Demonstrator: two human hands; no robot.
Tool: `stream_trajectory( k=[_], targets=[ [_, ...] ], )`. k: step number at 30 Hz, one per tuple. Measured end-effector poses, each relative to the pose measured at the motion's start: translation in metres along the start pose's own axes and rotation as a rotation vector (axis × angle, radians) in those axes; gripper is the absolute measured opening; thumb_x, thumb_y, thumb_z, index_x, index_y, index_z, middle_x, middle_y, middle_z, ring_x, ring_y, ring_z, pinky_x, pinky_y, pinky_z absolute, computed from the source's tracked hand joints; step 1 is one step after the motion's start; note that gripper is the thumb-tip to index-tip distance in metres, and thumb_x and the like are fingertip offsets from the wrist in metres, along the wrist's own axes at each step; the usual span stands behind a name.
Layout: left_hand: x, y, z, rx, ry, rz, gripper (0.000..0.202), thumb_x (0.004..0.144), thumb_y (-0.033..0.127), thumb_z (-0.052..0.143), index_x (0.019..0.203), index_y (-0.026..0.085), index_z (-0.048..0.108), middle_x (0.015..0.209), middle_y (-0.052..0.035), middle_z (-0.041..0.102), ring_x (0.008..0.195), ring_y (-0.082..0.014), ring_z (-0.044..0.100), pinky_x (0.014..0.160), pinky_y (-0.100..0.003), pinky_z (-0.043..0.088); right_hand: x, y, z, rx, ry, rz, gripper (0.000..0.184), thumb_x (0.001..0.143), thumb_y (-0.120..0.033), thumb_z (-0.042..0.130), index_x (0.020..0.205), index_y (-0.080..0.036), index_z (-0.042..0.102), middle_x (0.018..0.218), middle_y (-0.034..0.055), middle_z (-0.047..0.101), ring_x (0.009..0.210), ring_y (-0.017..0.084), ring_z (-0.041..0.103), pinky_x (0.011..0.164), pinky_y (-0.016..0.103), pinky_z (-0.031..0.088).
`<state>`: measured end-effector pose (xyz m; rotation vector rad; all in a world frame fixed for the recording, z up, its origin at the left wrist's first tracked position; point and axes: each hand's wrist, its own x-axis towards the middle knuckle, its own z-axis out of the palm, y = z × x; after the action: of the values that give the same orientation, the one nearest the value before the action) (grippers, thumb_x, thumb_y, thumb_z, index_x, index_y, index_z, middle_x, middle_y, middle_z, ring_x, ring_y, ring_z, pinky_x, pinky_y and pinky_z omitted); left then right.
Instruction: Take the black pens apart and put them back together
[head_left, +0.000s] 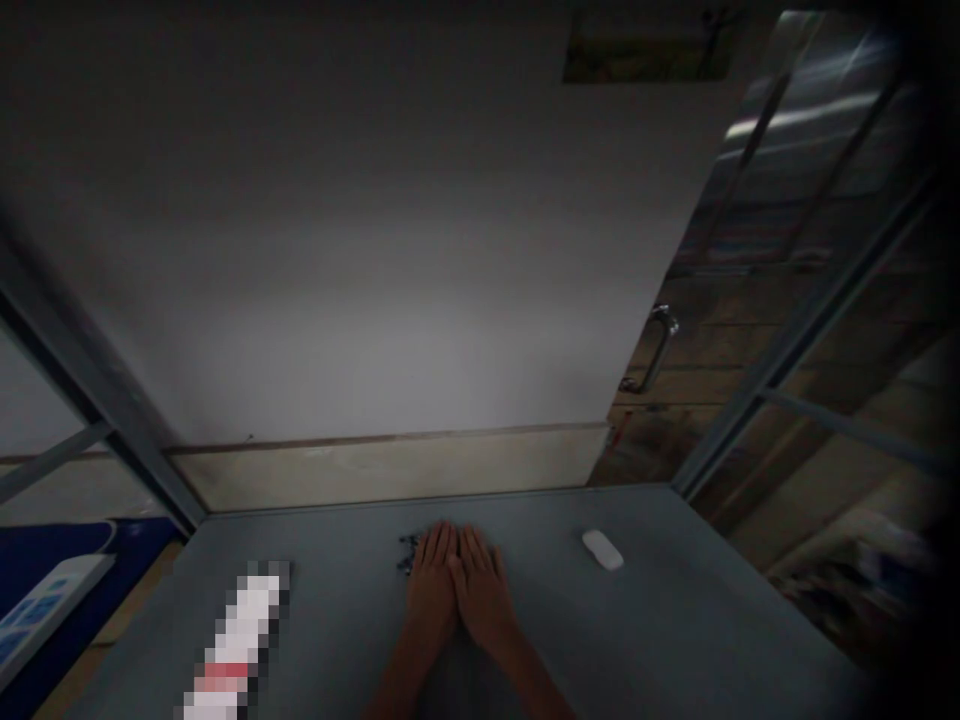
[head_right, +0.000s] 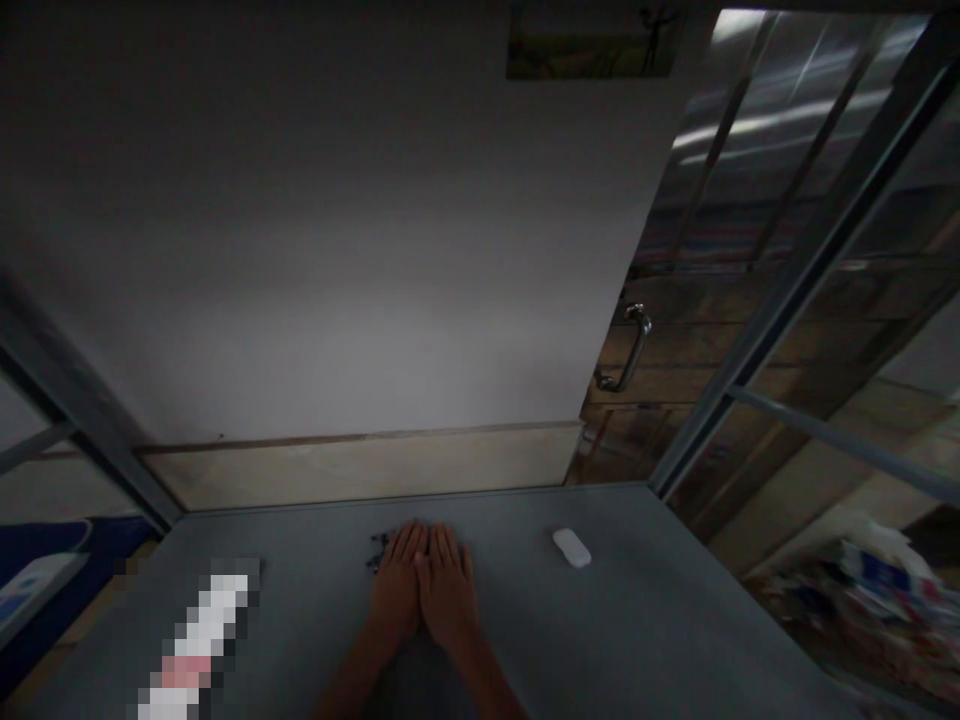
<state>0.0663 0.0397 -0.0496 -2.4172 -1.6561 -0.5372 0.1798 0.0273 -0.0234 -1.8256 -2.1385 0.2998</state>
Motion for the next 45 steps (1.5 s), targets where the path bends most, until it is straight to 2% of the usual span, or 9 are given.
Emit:
stream_trajectory(
  k=[4, 7, 13, 18, 27, 31, 34, 38, 45],
  targets=[
    [0.023, 0.002, 0.000, -0.040, -0.042, -0.136, 0.050, 0.095, 0.024, 0.038, 0.144, 0.018, 0.047, 0.148, -0.0094, 0.051, 0.139, -0.0237, 0.043, 0.116, -0.044, 0.035, 0.026, 0.004, -0.009, -0.030, 0.053, -0.029, 0.057, 0.102, -0.043, 0.017, 0.150, -0.018, 0.038, 0.160, 0.0067, 0.027, 0.150, 0.027, 0.018, 0.120, 0.054, 0.014],
    [0.022, 0.004, 0.000, -0.052, -0.036, -0.146, 0.050, 0.095, 0.022, 0.037, 0.144, 0.019, 0.048, 0.148, -0.0096, 0.050, 0.139, -0.0247, 0.043, 0.115, -0.046, 0.036, 0.027, 0.007, -0.007, -0.006, 0.034, -0.076, 0.055, 0.103, -0.040, 0.018, 0.149, -0.020, 0.039, 0.158, 0.0063, 0.033, 0.149, 0.025, 0.022, 0.120, 0.053, 0.016],
    [-0.021, 0.002, 0.001, -0.032, 0.092, -0.115, 0.060, 0.094, 0.020, 0.037, 0.153, 0.018, 0.029, 0.156, -0.0076, 0.039, 0.145, -0.0227, 0.033, 0.118, -0.041, 0.033, -0.011, -0.001, 0.002, 0.079, 0.015, -0.086, 0.061, 0.102, -0.047, 0.021, 0.154, -0.015, 0.026, 0.162, 0.0052, 0.023, 0.150, 0.021, 0.019, 0.122, 0.041, 0.022],
    [-0.057, 0.007, -0.008, -0.017, 0.098, -0.107, 0.064, 0.092, 0.018, 0.039, 0.154, 0.022, 0.024, 0.158, -0.0052, 0.036, 0.145, -0.0241, 0.031, 0.116, -0.043, 0.036, -0.045, -0.011, 0.008, 0.063, 0.040, -0.099, 0.059, 0.102, -0.047, 0.025, 0.155, -0.023, 0.022, 0.162, -0.0004, 0.023, 0.150, 0.024, 0.017, 0.123, 0.046, 0.020],
    [-0.085, 0.032, -0.039, 0.068, 0.058, -0.088, 0.065, 0.091, 0.016, 0.041, 0.153, 0.024, 0.028, 0.154, -0.0024, 0.042, 0.143, -0.0249, 0.034, 0.117, -0.046, 0.033, -0.085, -0.006, 0.005, 0.017, 0.099, -0.099, 0.058, 0.101, -0.044, 0.030, 0.155, -0.025, 0.023, 0.161, -0.0011, 0.026, 0.151, 0.027, 0.014, 0.121, 0.052, 0.021],
    [-0.094, 0.043, -0.039, 0.054, 0.023, -0.198, 0.059, 0.092, 0.018, 0.039, 0.150, 0.027, 0.037, 0.150, -0.0046, 0.048, 0.138, -0.0282, 0.039, 0.111, -0.051, 0.037, -0.092, -0.007, 0.000, 0.004, 0.048, -0.091, 0.055, 0.102, -0.041, 0.026, 0.155, -0.029, 0.022, 0.162, -0.0044, 0.021, 0.151, 0.027, 0.008, 0.121, 0.054, 0.018],
    [-0.100, 0.046, -0.035, 0.030, -0.022, -0.311, 0.054, 0.093, 0.019, 0.037, 0.146, 0.029, 0.044, 0.146, -0.0069, 0.052, 0.133, -0.0307, 0.045, 0.109, -0.055, 0.038, -0.090, -0.010, -0.004, 0.006, 0.001, -0.084, 0.053, 0.102, -0.042, 0.024, 0.154, -0.032, 0.023, 0.163, -0.0052, 0.018, 0.151, 0.028, 0.008, 0.120, 0.056, 0.017],
    [-0.098, 0.038, -0.035, 0.029, -0.003, -0.287, 0.053, 0.094, 0.020, 0.038, 0.146, 0.028, 0.045, 0.149, -0.0069, 0.049, 0.138, -0.0297, 0.041, 0.114, -0.056, 0.033, -0.077, -0.012, -0.009, 0.012, -0.010, -0.090, 0.053, 0.102, -0.042, 0.023, 0.154, -0.032, 0.023, 0.163, -0.0037, 0.017, 0.151, 0.028, 0.010, 0.120, 0.059, 0.013],
    [-0.062, 0.009, -0.037, 0.034, 0.025, -0.239, 0.052, 0.095, 0.022, 0.039, 0.147, 0.019, 0.042, 0.154, -0.0080, 0.042, 0.146, -0.0278, 0.030, 0.117, -0.050, 0.033, -0.027, -0.019, -0.008, 0.029, -0.019, -0.155, 0.054, 0.102, -0.043, 0.023, 0.153, -0.026, 0.029, 0.162, -0.0005, 0.023, 0.151, 0.026, 0.014, 0.122, 0.054, 0.010]
  ],
)
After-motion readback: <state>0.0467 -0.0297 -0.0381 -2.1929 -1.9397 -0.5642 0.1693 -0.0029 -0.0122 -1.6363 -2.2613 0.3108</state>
